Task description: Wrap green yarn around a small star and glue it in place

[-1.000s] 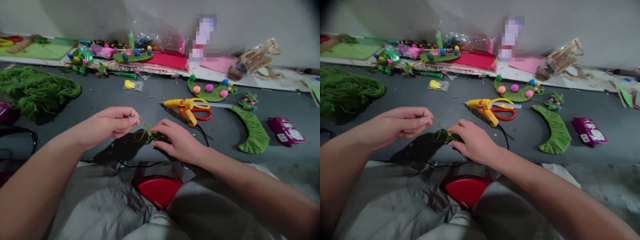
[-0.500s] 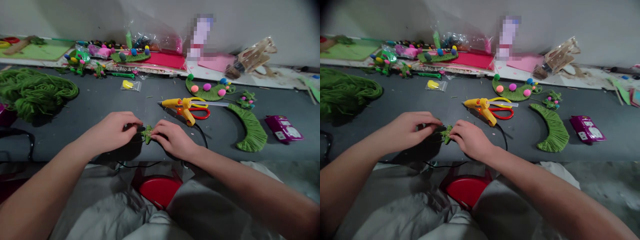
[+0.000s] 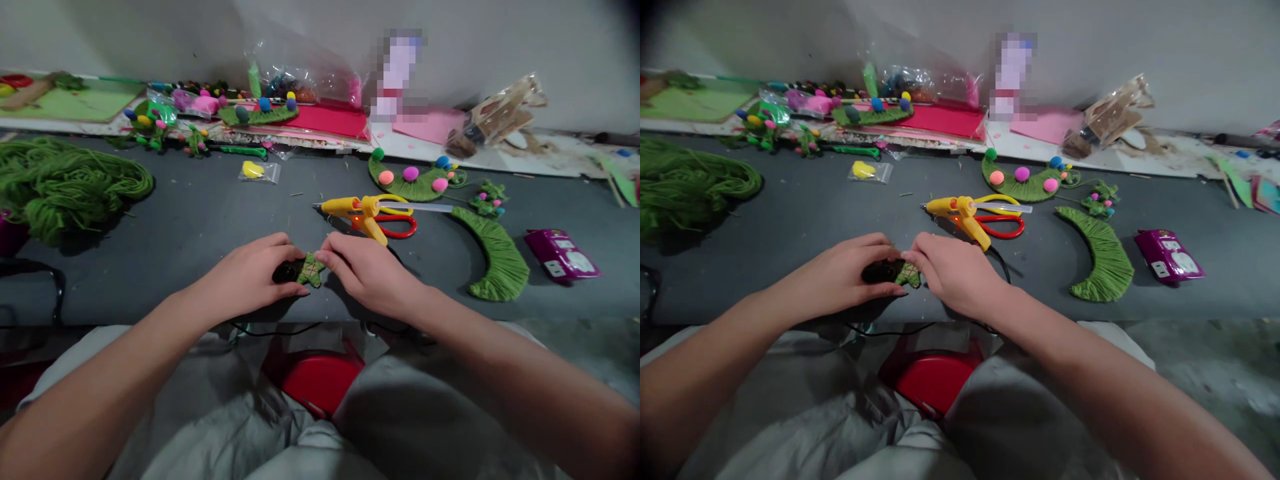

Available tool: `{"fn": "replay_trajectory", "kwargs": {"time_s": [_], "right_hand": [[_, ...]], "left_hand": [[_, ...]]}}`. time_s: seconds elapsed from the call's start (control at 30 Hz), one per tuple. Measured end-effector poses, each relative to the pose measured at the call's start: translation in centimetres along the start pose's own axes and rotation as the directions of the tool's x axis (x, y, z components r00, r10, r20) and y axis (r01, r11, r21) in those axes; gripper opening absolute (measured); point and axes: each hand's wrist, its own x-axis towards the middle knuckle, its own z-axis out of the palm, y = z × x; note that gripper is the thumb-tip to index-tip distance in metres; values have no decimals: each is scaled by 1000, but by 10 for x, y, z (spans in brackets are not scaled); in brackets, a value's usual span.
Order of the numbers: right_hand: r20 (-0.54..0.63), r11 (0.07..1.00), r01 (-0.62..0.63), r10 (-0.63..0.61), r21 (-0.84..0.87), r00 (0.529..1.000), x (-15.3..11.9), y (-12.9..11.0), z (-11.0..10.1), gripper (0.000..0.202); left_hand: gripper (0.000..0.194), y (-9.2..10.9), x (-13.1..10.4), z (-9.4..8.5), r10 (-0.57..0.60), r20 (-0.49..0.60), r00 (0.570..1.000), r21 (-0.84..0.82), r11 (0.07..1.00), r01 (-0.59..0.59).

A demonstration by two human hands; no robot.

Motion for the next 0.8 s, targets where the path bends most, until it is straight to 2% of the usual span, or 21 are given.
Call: {"fn": "replay_trajectory", "kwargs": {"time_s": [0.07, 0.1, 0.17, 0.2, 0.23, 0.27, 0.33, 0.4, 0.43, 0.5, 0.63, 0.73, 0.8], "right_hand": [[87, 992, 0, 11, -129, 996, -9, 0, -14, 43], [166, 982, -7, 39, -189, 985, -14, 2, -22, 46], [343, 966, -18, 110, -259, 933, -25, 10, -38, 42], [377, 962, -44, 148, -270, 914, -30, 17, -46, 36], [346, 948, -102, 209, -302, 915, -34, 24, -53, 30], [261, 916, -186, 288, -355, 921, -36, 32, -59, 32], [77, 867, -326, 381, -377, 922, -37, 49, -68, 45], [-68, 899, -361, 356, -249, 932, -31, 62, -68, 48], [-112, 922, -340, 324, -184, 940, -27, 67, -65, 47], [-156, 950, -296, 279, -101, 948, -15, 72, -55, 49], [-138, 951, -269, 249, -152, 959, 6, 67, -34, 36], [-222, 958, -278, 256, -74, 941, 8, 61, -34, 25], [-213, 956, -293, 290, 15, 933, 2, 59, -41, 26]], "left_hand": [[48, 1, -2, 0, 12, 5, 1000, -25, 1000, -11], [50, 1, -2, 1, 19, 6, 1000, -38, 999, -18], [54, 3, -3, 2, 32, 1, 999, -59, 998, -32], [55, 4, -3, 3, 37, -3, 999, -66, 997, -37], [55, 5, -3, 4, 38, -7, 999, -70, 997, -38], [55, 6, -2, 5, 35, -9, 999, -72, 997, -36], [56, 9, 0, 7, 28, -12, 1000, -72, 997, -28], [55, 12, 1, 9, 24, -14, 1000, -69, 997, -25], [55, 13, 2, 10, 25, -14, 1000, -68, 997, -26], [54, 14, 2, 12, 27, -25, 999, -67, 997, -29], [52, 14, 1, 15, 26, -76, 997, -53, 998, -30], [52, 12, 1, 15, 15, -116, 993, -58, 998, -22], [54, 11, 1, 15, 1, -142, 990, -68, 998, -11]]}}
